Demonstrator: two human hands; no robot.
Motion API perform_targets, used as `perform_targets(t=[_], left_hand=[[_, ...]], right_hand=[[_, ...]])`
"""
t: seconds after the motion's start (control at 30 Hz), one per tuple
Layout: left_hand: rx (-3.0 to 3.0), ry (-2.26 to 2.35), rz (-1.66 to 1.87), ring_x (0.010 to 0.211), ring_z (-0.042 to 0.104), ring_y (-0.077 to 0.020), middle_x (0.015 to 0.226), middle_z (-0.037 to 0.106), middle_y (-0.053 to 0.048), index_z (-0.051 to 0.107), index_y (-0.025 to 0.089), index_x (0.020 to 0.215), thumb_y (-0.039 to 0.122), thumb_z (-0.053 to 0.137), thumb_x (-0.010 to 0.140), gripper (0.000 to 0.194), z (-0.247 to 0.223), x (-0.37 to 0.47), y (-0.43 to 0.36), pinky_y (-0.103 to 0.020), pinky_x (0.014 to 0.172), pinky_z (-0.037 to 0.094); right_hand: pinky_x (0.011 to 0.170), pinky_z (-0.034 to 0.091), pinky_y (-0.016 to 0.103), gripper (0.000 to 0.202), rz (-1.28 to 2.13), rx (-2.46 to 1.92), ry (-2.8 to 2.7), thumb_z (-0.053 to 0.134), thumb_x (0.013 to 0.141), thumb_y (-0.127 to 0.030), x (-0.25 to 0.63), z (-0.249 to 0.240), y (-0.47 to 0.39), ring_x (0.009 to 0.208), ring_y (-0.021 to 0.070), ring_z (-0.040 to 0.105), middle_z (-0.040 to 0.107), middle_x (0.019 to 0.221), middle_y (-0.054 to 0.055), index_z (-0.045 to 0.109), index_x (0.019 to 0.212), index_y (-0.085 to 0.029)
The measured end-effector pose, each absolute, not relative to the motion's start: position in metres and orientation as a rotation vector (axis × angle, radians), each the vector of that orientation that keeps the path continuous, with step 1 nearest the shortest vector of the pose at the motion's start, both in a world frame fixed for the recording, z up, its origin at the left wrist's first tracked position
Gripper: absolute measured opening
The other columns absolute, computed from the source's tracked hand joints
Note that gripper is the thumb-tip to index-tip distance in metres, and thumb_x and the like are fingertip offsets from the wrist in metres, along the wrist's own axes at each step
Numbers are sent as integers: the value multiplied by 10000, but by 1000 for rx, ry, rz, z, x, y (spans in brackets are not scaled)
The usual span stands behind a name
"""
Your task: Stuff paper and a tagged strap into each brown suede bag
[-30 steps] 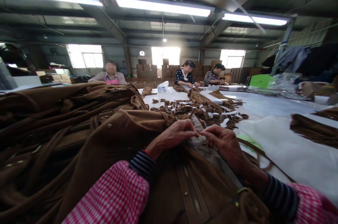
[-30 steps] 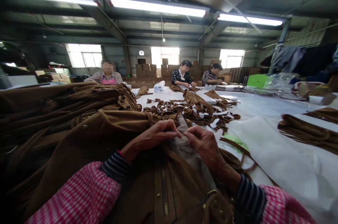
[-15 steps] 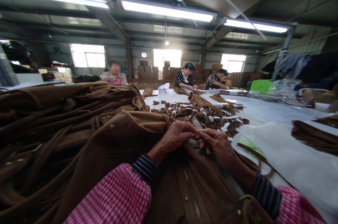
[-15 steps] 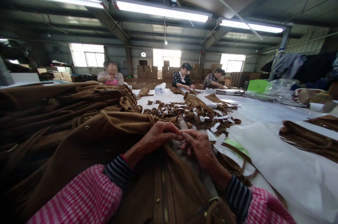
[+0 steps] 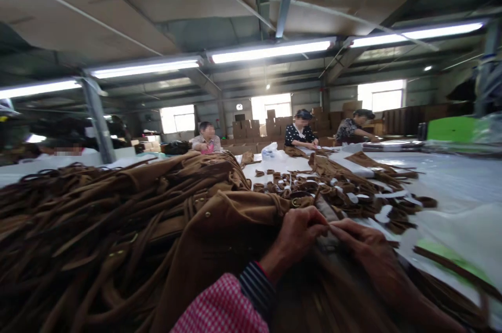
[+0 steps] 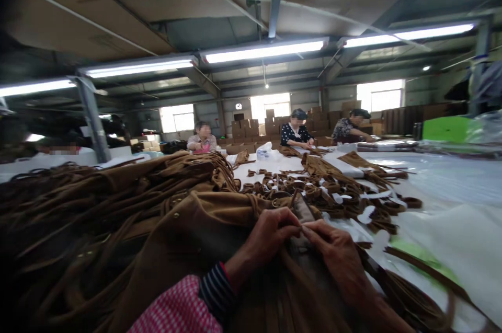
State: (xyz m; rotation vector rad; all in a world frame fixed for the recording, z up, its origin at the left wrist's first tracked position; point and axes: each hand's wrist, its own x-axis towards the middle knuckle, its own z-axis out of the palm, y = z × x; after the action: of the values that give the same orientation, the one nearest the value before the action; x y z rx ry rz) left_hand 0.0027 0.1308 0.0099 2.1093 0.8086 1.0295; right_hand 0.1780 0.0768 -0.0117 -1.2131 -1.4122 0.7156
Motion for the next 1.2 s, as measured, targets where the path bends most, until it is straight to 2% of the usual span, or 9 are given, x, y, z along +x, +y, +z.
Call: perform_targets(t=[0.17, 0.27, 0.37, 0.43, 0.7, 0.9, 1.03, 1.13, 1.2], left_hand=[[2147, 942, 1024, 780, 659, -181, 808, 741, -12, 774, 197, 834, 238, 757, 790, 63, 3, 5, 134, -271, 714, 460], [2152, 965, 999, 793, 662, -187, 807, 742, -9, 775, 205, 838, 234, 777, 772, 71, 2, 7, 135, -273, 720, 462], [2177, 960, 997, 793, 663, -188, 801, 742, -8, 775, 209, 832, 228, 777, 769, 65, 1, 7, 134, -274, 722, 459], [2179, 961, 1005, 785, 662, -187, 794, 740, -7, 769, 210, 824, 228, 769, 775, 53, 1, 7, 132, -276, 714, 452], [2124, 1078, 1028, 808, 663, -208, 833, 745, -24, 738, 213, 830, 273, 738, 792, 71, -5, 12, 132, -301, 727, 460], [2142, 1100, 1054, 798, 664, -196, 843, 750, -28, 758, 205, 856, 295, 738, 810, 103, -8, 13, 132, -285, 706, 449], [2163, 1078, 1074, 759, 656, -164, 818, 750, -3, 772, 201, 856, 279, 749, 810, 93, -5, 11, 130, -246, 675, 429], [2172, 1051, 1070, 754, 658, -158, 794, 741, 1, 772, 194, 834, 326, 749, 828, 134, 0, 8, 130, -234, 665, 425], [2183, 1044, 1057, 738, 651, -157, 765, 725, 1, 763, 187, 816, 357, 726, 851, 177, 2, 7, 130, -233, 652, 420]], right_hand=[[778, 559, 365, 402, 701, -1225, -1358, 731, 669, -641, 182, -17, 80, 933, 332, 697, 781, 952, 75, 827, 797, -273], [637, 550, 337, 401, 775, -1256, -1313, 737, 667, -629, 184, -27, 84, 823, 308, 696, 771, 860, 66, 833, 841, -281], [451, 419, 299, 424, 846, -1309, -1267, 745, 679, -640, 186, -39, 89, 575, 225, 587, 693, 680, 44, 832, 904, -291], [405, 329, 287, 424, 922, -1305, -1229, 751, 689, -647, 187, -44, 92, 485, 185, 492, 617, 592, 23, 828, 926, -304], [347, 276, 287, 336, 1053, -1251, -1147, 766, 677, -589, 186, -39, 93, 387, 157, 434, 554, 510, 19, 821, 849, -306], [349, 226, 258, 443, 1110, -1248, -1298, 698, 723, -679, 190, -43, 99, 353, 121, 357, 517, 486, 6, 769, 838, -258], [382, 203, 217, 467, 1103, -1299, -1284, 662, 764, -673, 191, -50, 104, 371, 91, 324, 485, 462, -19, 739, 793, -214], [408, 228, 222, 458, 1033, -1234, -1295, 709, 731, -648, 189, -50, 105, 410, 96, 344, 478, 453, -27, 741, 774, -193], [433, 278, 235, 448, 960, -1193, -1327, 727, 725, -630, 186, -46, 102, 444, 100, 368, 541, 508, -13, 744, 766, -184]])
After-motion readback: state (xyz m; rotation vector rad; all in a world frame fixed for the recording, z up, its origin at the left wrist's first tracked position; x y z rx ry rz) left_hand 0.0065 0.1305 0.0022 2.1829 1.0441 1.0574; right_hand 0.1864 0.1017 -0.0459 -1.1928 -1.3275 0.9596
